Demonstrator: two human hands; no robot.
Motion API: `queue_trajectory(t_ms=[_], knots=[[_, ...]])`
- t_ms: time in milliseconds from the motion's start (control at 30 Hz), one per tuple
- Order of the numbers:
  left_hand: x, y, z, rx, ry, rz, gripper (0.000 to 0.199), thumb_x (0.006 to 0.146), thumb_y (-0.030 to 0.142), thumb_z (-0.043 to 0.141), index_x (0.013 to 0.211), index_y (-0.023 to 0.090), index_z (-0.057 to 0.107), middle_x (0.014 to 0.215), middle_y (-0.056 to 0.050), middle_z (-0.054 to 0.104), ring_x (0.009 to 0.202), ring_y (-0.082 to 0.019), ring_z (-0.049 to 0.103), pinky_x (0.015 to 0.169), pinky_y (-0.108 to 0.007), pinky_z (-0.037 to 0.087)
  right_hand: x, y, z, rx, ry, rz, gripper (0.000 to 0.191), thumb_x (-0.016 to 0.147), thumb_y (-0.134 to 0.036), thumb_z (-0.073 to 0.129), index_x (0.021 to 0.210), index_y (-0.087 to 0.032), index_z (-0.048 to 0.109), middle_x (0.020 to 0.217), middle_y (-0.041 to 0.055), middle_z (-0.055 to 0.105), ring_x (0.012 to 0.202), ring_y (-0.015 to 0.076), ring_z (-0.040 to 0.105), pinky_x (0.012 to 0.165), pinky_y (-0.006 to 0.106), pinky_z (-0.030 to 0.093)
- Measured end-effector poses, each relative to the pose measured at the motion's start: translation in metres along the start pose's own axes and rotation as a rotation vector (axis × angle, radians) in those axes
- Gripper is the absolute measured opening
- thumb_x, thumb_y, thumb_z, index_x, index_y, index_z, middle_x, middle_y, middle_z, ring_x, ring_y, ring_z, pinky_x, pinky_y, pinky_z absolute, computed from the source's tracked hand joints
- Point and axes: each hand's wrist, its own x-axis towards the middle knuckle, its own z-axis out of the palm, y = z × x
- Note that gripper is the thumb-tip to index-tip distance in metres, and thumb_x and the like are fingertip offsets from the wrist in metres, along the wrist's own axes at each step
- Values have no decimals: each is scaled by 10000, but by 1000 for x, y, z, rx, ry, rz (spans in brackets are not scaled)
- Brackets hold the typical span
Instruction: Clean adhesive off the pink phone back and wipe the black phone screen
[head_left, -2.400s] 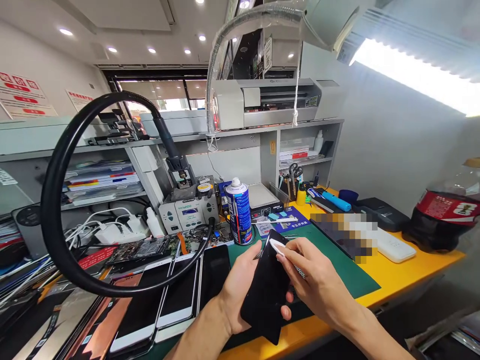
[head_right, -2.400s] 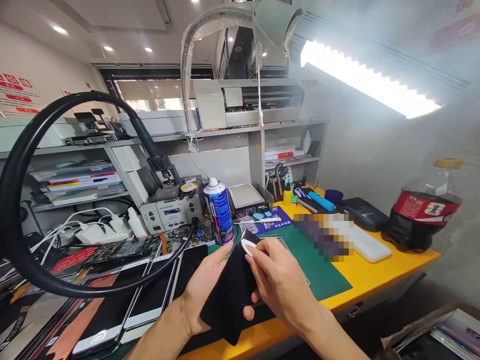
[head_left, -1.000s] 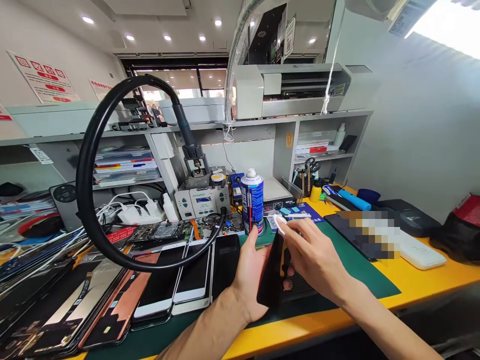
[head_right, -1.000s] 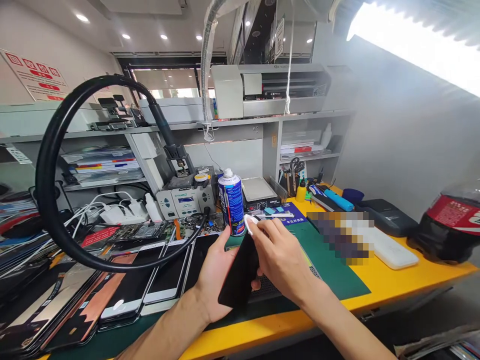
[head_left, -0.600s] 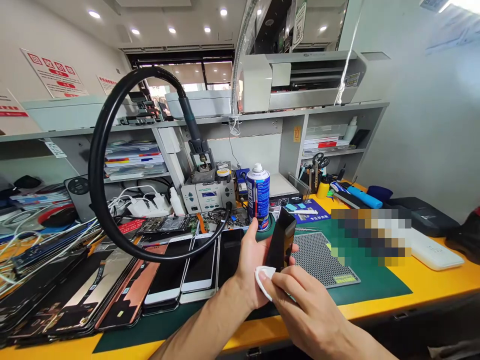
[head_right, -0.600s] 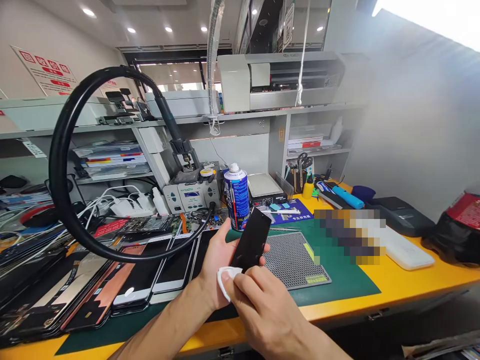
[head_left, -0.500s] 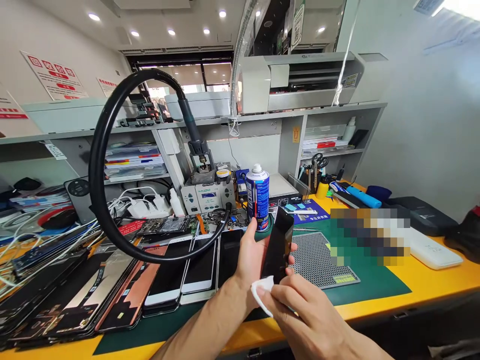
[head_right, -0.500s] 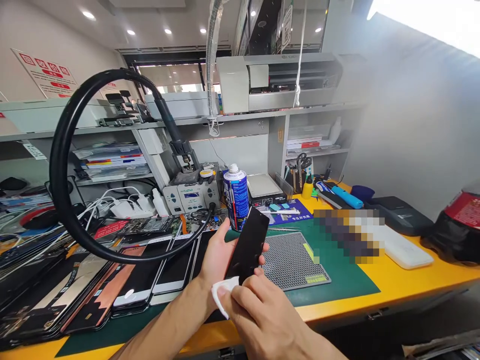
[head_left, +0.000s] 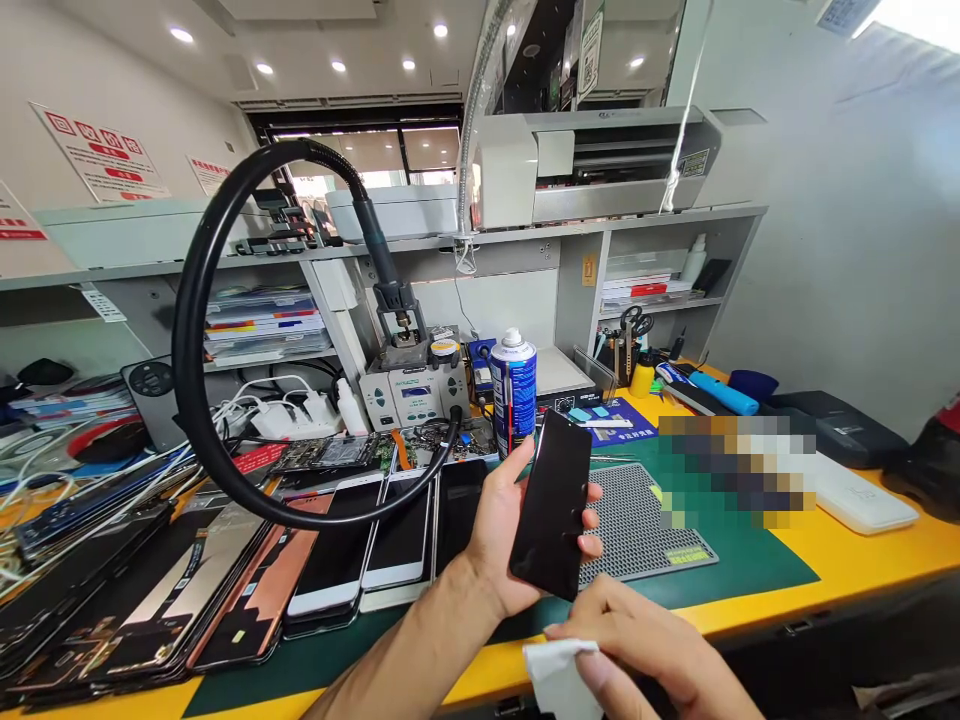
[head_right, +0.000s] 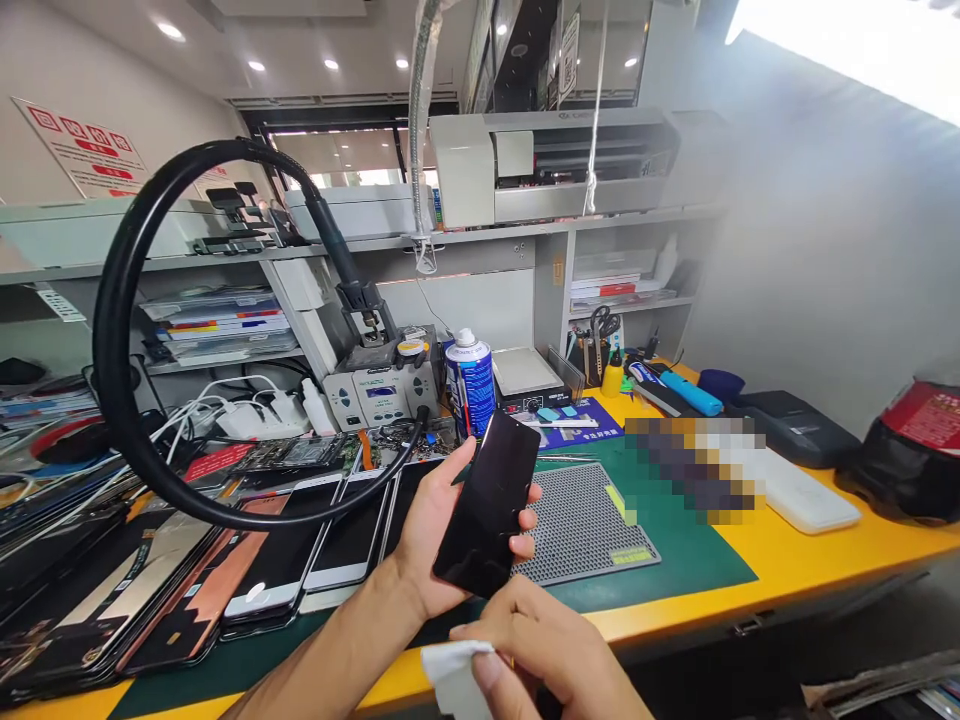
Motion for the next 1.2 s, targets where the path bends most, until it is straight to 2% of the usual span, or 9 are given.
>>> queue_trajectory(t_ms=[100, 267, 433, 533, 667, 800, 900, 1033, 1200], knots=[[1, 0, 1, 10, 27, -20, 586, 900, 608, 463, 994, 60, 650, 837, -108, 634, 654, -170, 564, 622, -283, 401, 9, -13, -19, -45, 129, 112, 174, 970, -203, 526, 916, -264, 679, 801, 38, 697, 717, 195, 677, 647, 242, 578], [3, -3, -2, 20, 65, 14, 527, 904, 569, 478, 1038, 90, 652, 873, -114, 688, 684, -205, 632, 677, -321, 467, 7, 5, -14, -457, 421, -72, 300, 918, -86, 544, 1163, -212, 662, 1011, 118, 702, 887, 235, 664, 771, 330, 574], [2, -2, -5, 29, 53, -29, 659, 879, 633, 474, 1010, 14, 657, 809, -135, 673, 687, -212, 649, 684, -290, 471, 2, 25, 15, -877, 261, -384, 291, 894, -78, 540, 1128, -135, 703, 1104, 100, 770, 996, 302, 677, 811, 412, 526], [0, -1, -6, 21, 30, -57, 697, 881, 644, 452, 1035, -5, 654, 819, -146, 677, 729, -242, 671, 775, -327, 489, -1, 28, 23, -995, 191, -445, 273, 943, -277, 567, 1150, -180, 716, 1199, 19, 745, 1080, 348, 660, 952, 481, 430], [-2, -3, -6, 8, 16, -34, 751, 889, 655, 428, 1122, -28, 639, 919, -196, 701, 858, -278, 690, 929, -389, 474, -1, 30, 23, -1097, 119, -430, 593, 921, -617, 515, 1282, -169, 656, 1318, 31, 675, 1156, 416, 598, 1127, 592, 193], [-3, -6, -6, 5, 37, -11, 680, 899, 616, 475, 1249, 51, 615, 1013, -182, 728, 945, -290, 702, 947, -408, 477, 6, 33, 18, -1086, 87, -382, 779, 897, -700, 450, 1373, -95, 570, 1435, 90, 571, 1317, 460, 437, 1161, 643, 24], [-1, -8, -5, 7, 37, 24, 593, 918, 559, 499, 1282, 104, 610, 1068, -146, 738, 993, -280, 701, 953, -391, 482, 15, 31, 6, -1057, -7, -217, 777, 932, -587, 456, 1489, -48, 395, 1572, 119, 369, 1445, 454, 239, 1170, 634, 12], [3, -10, -4, 11, 27, 134, 510, 942, 486, 504, 1329, 164, 580, 1164, -91, 723, 1083, -237, 673, 985, -336, 467, 25, 26, -10, -1008, -69, -26, 763, 970, -487, 425, 1567, -82, 174, 1641, 80, 168, 1500, 395, 92, 1174, 638, 130], [2, -7, -10, 54, 41, 30, 575, 928, 528, 505, 1321, 116, 586, 1150, -150, 723, 1044, -286, 690, 949, -397, 486, 13, 35, -3, -1038, -62, -264, 755, 943, -575, 423, 1500, -67, 376, 1573, 112, 375, 1491, 405, 134, 1193, 636, -7]])
